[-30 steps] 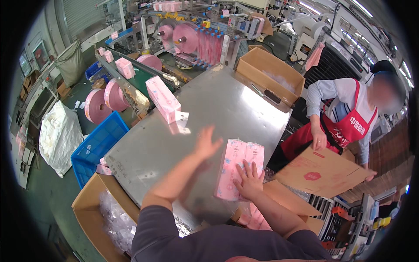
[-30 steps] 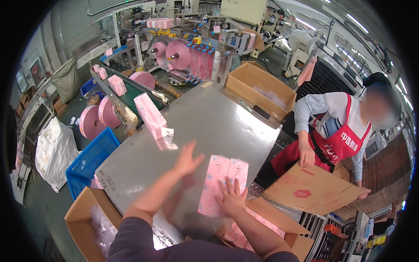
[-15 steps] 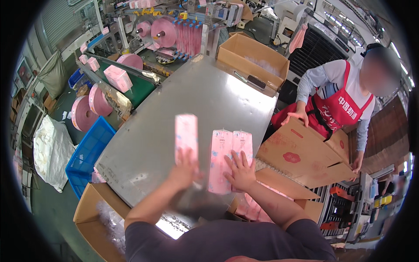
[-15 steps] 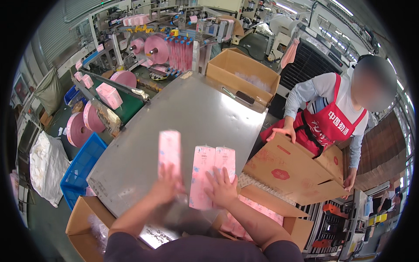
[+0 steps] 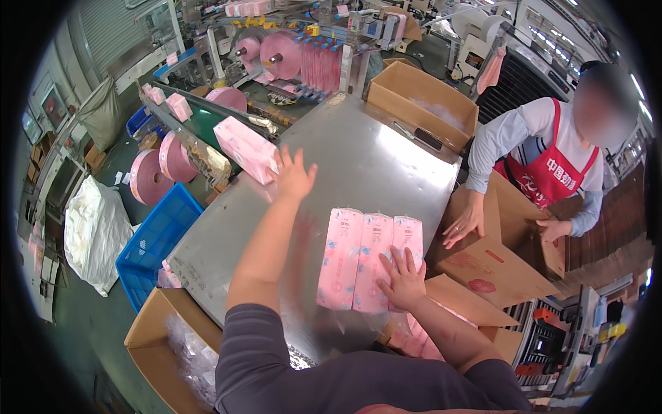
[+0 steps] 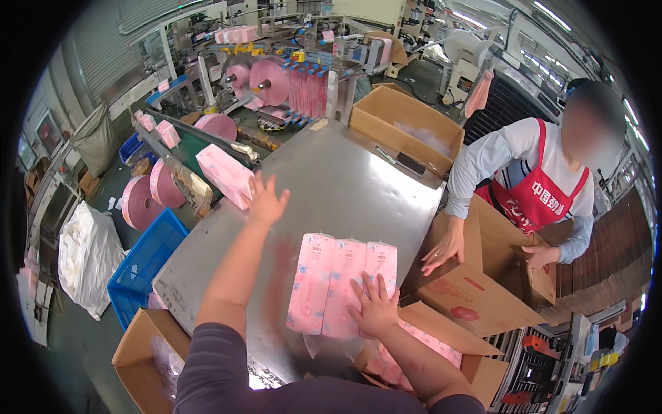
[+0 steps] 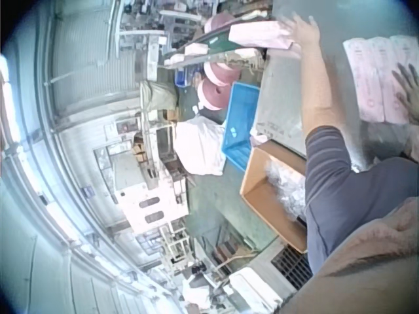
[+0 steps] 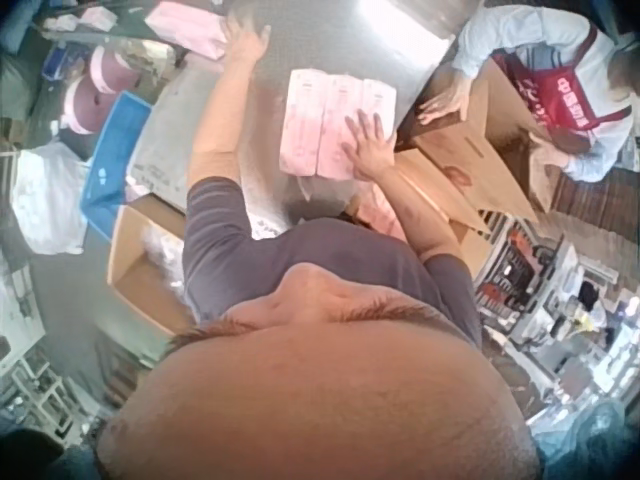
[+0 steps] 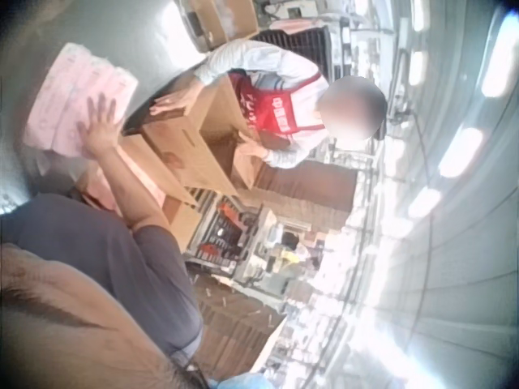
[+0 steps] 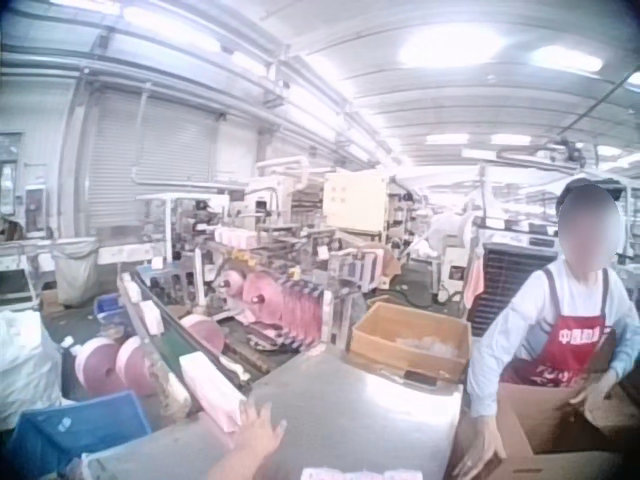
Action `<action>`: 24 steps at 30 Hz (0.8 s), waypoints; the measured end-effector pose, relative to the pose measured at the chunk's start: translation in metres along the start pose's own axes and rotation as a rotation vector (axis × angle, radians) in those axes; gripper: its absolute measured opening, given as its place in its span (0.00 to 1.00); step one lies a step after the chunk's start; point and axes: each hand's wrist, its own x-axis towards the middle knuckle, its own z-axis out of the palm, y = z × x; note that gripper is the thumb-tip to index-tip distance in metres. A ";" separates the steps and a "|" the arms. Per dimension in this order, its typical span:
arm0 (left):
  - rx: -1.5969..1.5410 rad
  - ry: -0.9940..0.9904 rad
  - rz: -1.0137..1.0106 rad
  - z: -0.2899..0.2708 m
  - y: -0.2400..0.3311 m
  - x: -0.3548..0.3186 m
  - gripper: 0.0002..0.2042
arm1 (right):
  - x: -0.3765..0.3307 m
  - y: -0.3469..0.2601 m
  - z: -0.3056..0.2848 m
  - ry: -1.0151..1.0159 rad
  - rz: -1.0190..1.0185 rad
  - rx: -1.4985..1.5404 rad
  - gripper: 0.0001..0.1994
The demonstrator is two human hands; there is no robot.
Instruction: The person packs bundles of pink product into cardboard boxes, places the boxes on a conveyor belt, and feeds them into a taping machine while working alongside another person.
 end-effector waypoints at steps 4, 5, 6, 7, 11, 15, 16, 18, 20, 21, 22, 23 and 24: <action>0.176 -0.129 -0.038 0.034 -0.074 0.039 0.31 | 0.001 -0.008 -0.003 0.011 -0.055 0.016 0.34; 0.173 -0.178 -0.010 0.046 -0.080 0.037 0.30 | 0.002 -0.007 -0.004 0.003 -0.054 0.018 0.34; 0.173 -0.222 0.008 0.050 -0.090 0.031 0.29 | 0.002 -0.009 -0.006 0.001 -0.065 0.024 0.34; 0.133 -0.204 0.057 0.055 -0.078 0.014 0.28 | 0.001 -0.004 -0.005 -0.005 -0.039 0.029 0.34; 0.087 -0.326 0.390 0.036 -0.088 -0.100 0.26 | 0.000 0.002 -0.001 0.008 -0.039 0.041 0.34; -0.166 -0.539 0.534 -0.020 -0.059 -0.228 0.24 | 0.000 0.010 0.004 0.020 -0.049 0.006 0.35; -0.310 -0.511 0.491 -0.032 -0.053 -0.244 0.25 | 0.001 0.008 0.001 -0.012 -0.058 0.001 0.35; -0.390 -0.322 0.305 -0.037 -0.053 -0.256 0.26 | -0.001 0.006 -0.002 -0.024 -0.070 -0.004 0.36; -0.260 -0.006 0.021 -0.025 -0.062 -0.246 0.29 | 0.001 0.002 -0.001 -0.023 -0.091 -0.002 0.36; -0.880 -0.554 -0.279 -0.031 -0.062 -0.230 0.31 | 0.001 0.005 0.000 -0.023 -0.087 0.003 0.36; -0.865 -0.551 -0.256 -0.030 -0.060 -0.233 0.31 | 0.002 0.007 0.001 -0.022 -0.083 0.008 0.36; -0.850 -0.549 -0.231 -0.027 -0.057 -0.242 0.31 | -0.002 0.008 0.003 -0.031 -0.079 0.008 0.36; -0.846 -0.535 -0.200 -0.022 -0.053 -0.247 0.31 | -0.006 0.010 0.002 -0.030 -0.078 -0.005 0.36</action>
